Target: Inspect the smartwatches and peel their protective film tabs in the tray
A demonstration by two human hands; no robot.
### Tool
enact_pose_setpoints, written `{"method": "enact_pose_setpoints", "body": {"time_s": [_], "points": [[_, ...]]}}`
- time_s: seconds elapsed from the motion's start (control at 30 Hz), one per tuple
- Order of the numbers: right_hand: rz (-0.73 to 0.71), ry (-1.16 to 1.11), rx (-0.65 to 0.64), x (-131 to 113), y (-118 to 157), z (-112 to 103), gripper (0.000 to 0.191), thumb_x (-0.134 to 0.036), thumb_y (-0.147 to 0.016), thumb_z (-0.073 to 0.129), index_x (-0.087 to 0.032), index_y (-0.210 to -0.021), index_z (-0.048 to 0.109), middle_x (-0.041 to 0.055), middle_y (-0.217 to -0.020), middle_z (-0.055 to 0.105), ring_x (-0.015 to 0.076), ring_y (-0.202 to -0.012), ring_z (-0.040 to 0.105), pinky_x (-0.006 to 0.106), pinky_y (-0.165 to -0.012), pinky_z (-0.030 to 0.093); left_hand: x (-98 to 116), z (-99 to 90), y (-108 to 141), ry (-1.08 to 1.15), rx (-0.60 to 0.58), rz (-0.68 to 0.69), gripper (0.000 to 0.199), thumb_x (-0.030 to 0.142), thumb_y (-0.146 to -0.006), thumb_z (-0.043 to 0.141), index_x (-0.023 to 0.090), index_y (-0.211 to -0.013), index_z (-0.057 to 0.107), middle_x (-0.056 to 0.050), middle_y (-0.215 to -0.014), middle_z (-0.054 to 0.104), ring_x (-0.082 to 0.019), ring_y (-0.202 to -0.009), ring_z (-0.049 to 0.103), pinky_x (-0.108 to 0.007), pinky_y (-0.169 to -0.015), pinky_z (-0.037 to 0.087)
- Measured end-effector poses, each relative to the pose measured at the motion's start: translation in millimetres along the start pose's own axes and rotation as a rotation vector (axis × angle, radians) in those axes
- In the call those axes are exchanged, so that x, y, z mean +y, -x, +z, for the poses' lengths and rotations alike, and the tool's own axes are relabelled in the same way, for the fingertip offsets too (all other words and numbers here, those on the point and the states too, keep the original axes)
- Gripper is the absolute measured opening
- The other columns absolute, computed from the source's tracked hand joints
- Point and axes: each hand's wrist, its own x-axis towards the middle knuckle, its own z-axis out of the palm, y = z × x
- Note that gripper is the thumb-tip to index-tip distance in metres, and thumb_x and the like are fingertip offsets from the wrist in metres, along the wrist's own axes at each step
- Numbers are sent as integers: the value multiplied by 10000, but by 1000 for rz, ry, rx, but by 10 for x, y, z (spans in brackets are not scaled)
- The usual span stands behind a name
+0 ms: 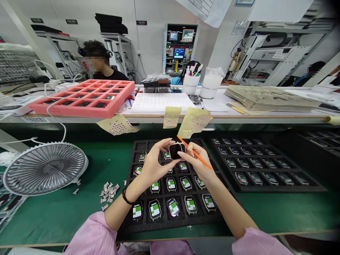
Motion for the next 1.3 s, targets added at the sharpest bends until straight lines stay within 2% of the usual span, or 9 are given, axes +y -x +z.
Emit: {"method": "enact_pose_setpoints", "body": {"time_s": [0.23,0.43,0.5,0.6,0.67,0.87,1.07,1.2,1.3], "points": [[-17,-28,59,-21,-7,1,457,-373,-753,739,-208,-587,346,-58,-567,459,111,-562,516,241,-572,462,-50,-37,-24,-20,183,91,522,184,-752,733,191,-1194,454,-112,-1156,618,-193,-1001,634,-290,-745,562],[53,-56,-41,-53,13,8,450,-405,-754,730,-222,-619,342,18,-752,644,212,-725,681,340,-703,521,-255,-262,-118,-130,214,70,445,193,-743,725,186,-1124,495,-103,-1140,620,-200,-1034,617,-286,-746,557],[88,7,-60,19,-28,-28,453,-434,-747,725,-227,-624,342,10,-706,619,227,-728,685,339,-683,518,-483,-386,-112,-218,149,-8,313,205,-737,717,180,-1001,551,-86,-1099,630,-183,-966,623,-274,-726,551],[117,231,-166,278,-224,-89,454,-495,-749,685,-230,-616,341,-27,-582,516,201,-605,644,296,-587,474,-973,-559,-41,-296,-123,-248,275,223,-701,731,177,-921,572,-40,-931,636,-139,-746,615,-261,-659,539],[21,485,-224,522,-445,-83,449,-527,-746,647,-226,-592,352,-44,-535,449,151,-506,549,261,-525,413,-1319,-641,25,-389,-259,-372,275,242,-694,736,177,-907,575,-24,-870,617,-137,-712,598,-272,-682,530],[-149,707,-202,1128,-1130,292,435,-537,-742,571,-223,-548,341,-48,-527,405,116,-519,403,250,-549,351,-1930,-760,165,-445,-388,-400,284,236,-703,731,148,-939,600,-65,-922,657,-187,-799,624,-307,-742,517],[-170,851,-274,1410,-1402,677,375,-447,-768,557,-228,-565,330,-37,-554,449,122,-526,437,236,-546,346,-1940,-877,289,-480,-560,-337,361,315,-833,621,197,-1172,590,-81,-1195,645,-255,-1143,553,-391,-969,422],[-139,982,-290,1425,-1390,637,298,-353,-802,542,-230,-606,355,-27,-578,484,138,-543,481,241,-572,362,-1784,-930,351,-549,-592,-358,364,329,-880,555,196,-1218,558,-90,-1257,605,-265,-1196,509,-399,-981,399],[-114,1096,-271,1355,-1281,515,211,-294,-852,509,-222,-684,404,4,-651,542,163,-611,535,253,-616,371,-1634,-906,375,-619,-586,-421,269,291,-909,487,166,-1124,591,-101,-1117,657,-268,-1096,563,-399,-937,416]]}}
